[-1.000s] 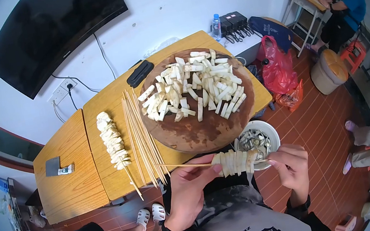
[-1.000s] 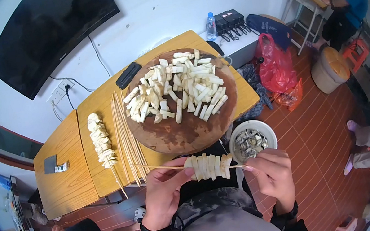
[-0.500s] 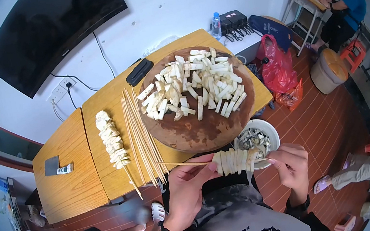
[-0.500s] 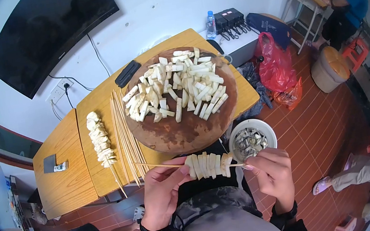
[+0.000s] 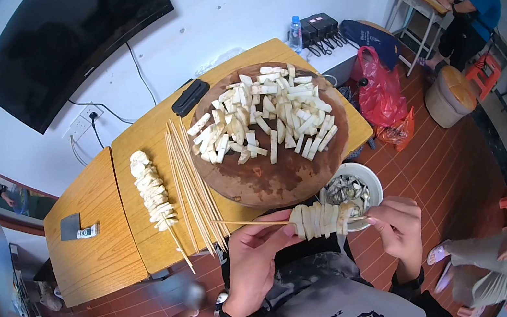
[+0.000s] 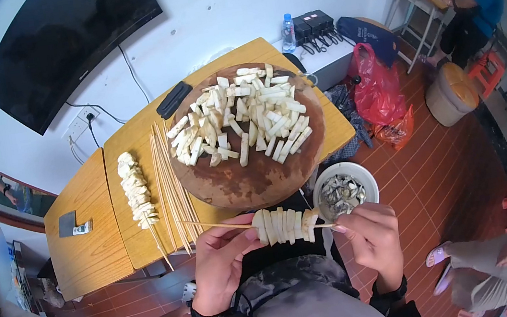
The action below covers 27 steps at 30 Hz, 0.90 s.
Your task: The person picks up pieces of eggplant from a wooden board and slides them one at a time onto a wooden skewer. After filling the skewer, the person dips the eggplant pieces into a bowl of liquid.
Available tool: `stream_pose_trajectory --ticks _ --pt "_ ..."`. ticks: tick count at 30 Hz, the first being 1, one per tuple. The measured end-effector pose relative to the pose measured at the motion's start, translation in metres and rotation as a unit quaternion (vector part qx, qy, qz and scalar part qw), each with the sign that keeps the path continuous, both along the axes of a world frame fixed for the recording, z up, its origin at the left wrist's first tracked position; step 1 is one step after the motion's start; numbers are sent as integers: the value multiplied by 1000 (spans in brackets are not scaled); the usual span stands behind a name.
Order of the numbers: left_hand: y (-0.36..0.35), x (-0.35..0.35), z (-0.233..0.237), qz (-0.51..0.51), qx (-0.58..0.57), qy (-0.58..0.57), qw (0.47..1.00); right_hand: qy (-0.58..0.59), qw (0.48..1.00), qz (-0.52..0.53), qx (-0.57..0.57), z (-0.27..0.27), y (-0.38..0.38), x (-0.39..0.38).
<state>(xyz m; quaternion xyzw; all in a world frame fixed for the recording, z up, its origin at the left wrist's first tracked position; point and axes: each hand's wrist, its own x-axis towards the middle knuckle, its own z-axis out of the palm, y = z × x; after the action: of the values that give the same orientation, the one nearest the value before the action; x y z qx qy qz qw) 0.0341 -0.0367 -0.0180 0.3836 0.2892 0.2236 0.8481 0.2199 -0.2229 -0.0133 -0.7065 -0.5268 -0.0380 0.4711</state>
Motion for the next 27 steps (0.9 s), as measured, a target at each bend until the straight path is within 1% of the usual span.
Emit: stream_pose_trajectory --ticks 3,6,9,15,21,24,27 --pt "-1 2 2 13 4 13 1000 -5 1000 1 -2 0 0 0" --pt "1 2 4 1 -17 20 1000 -15 1000 1 -2 0 1 0" --pt "0 5 4 25 -29 27 999 -26 1000 0 -2 -1 1 0" --pt "1 6 0 35 -28 36 998 -38 999 4 0 1 4 0" --pt "0 5 0 45 -22 25 998 -38 999 4 0 1 6 -2" --pt "2 2 1 22 -20 0 1000 -31 1000 -1 0 1 5 -1" --pt "2 1 3 24 -15 -17 999 -23 1000 -6 5 2 5 -2"
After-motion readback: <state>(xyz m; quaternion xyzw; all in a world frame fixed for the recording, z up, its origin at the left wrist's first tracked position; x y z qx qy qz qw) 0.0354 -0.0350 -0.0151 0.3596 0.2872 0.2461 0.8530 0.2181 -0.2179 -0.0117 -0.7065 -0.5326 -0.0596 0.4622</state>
